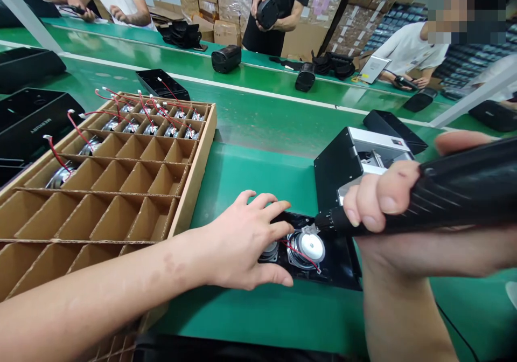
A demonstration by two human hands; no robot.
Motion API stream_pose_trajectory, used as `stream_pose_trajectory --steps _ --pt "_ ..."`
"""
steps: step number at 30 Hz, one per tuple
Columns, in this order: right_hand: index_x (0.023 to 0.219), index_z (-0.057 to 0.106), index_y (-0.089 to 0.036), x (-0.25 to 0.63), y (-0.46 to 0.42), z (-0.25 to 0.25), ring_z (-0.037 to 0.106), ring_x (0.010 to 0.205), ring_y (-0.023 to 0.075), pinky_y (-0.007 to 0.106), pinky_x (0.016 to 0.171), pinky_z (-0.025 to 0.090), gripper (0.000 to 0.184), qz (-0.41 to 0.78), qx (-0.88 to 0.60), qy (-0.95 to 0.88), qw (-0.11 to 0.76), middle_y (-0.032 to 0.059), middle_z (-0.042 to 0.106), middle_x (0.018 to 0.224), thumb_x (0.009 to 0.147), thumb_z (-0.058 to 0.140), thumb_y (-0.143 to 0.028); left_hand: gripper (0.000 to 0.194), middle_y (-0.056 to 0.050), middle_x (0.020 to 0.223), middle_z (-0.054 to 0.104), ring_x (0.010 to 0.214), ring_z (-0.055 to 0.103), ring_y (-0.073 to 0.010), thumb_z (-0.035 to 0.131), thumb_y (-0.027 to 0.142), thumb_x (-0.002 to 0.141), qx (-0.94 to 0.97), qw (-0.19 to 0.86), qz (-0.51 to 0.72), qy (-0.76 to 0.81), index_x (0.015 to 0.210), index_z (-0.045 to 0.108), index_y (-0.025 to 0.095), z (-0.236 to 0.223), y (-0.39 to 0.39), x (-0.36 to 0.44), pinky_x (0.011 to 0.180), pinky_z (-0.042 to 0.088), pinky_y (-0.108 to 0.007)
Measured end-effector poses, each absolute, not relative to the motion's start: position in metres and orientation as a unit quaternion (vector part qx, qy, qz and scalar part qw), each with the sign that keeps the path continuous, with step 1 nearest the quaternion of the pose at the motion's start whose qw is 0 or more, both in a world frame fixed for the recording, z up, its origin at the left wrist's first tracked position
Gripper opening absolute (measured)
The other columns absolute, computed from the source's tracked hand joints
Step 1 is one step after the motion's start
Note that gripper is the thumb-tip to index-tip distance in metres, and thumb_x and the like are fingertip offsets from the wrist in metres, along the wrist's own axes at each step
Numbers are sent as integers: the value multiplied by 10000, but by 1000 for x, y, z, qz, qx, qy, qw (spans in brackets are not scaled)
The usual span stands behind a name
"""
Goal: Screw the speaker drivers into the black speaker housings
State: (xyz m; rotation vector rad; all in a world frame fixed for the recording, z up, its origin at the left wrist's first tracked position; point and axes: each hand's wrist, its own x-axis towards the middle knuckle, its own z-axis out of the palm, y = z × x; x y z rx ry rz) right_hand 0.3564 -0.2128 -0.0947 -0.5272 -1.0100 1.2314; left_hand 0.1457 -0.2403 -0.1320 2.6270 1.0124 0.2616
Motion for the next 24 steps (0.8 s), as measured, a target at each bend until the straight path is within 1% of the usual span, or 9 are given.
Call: stream_pose_trajectory --steps 1,3,5,8,10,12,16,21,24 --pt "1044 778 -312 353 -212 -95 508 421 122 256 391 424 474 528 -215 -481 666 -34 582 586 808 768 -723 693 -207 1580 499 1406 482 -453 717 710 873 922 157 71 347 1343 685 201 -130 -240 144 1110 381 -693" --pt "1069 769 -287 348 -210 -95 512 422 117 245 374 425 506 508 -203 -514 661 -30 604 608 829 745 -732 745 -219 1616 449 1406 480 -471 749 727 831 928 161 44 332 1395 671 248 -126 -240 140 1087 405 -685" --pt "1036 763 -277 346 -209 -94 503 403 114 236 364 419 516 508 -217 -503 664 -36 599 590 787 786 -728 821 -228 1664 372 1438 442 -490 776 736 797 933 161 26 320 1474 611 301 -125 -239 138 1082 401 -692" --pt "1027 755 -259 343 -207 -96 491 383 116 235 352 414 537 506 -229 -491 671 -41 588 574 748 824 -713 849 -252 1698 283 1467 398 -513 814 678 793 941 148 7 305 1524 555 333 -127 -238 136 1069 391 -708" --pt "1047 748 -249 342 -204 -98 495 382 119 236 344 410 544 504 -224 -494 672 -39 591 583 762 814 -708 832 -255 1699 276 1450 417 -515 834 620 798 944 136 2 299 1526 555 327 -130 -238 136 1058 405 -693" --pt "1063 736 -244 343 -200 -103 501 382 128 237 338 410 548 498 -209 -511 668 -34 598 582 797 775 -721 804 -244 1697 290 1424 450 -494 827 585 817 945 128 -3 300 1528 552 329 -131 -238 136 1052 421 -662" --pt "1069 711 -252 345 -192 -112 478 351 146 244 314 396 592 481 -189 -549 657 -28 594 548 834 676 -795 764 -245 1689 296 1409 463 -452 786 580 857 944 121 -21 306 1540 529 356 -128 -238 136 1042 434 -622" --pt "1064 698 -245 342 -190 -115 452 333 143 240 282 362 630 475 -200 -532 671 -36 580 547 812 674 -822 769 -245 1679 302 1389 467 -443 778 582 858 943 117 -30 309 1548 513 372 -126 -238 138 1031 434 -608" --pt "1097 694 -231 339 -189 -117 453 328 143 251 281 372 657 481 -203 -528 670 -42 578 561 829 645 -829 758 -243 1667 318 1366 479 -432 772 576 865 943 122 -33 308 1548 513 374 -126 -239 139 1024 433 -598"
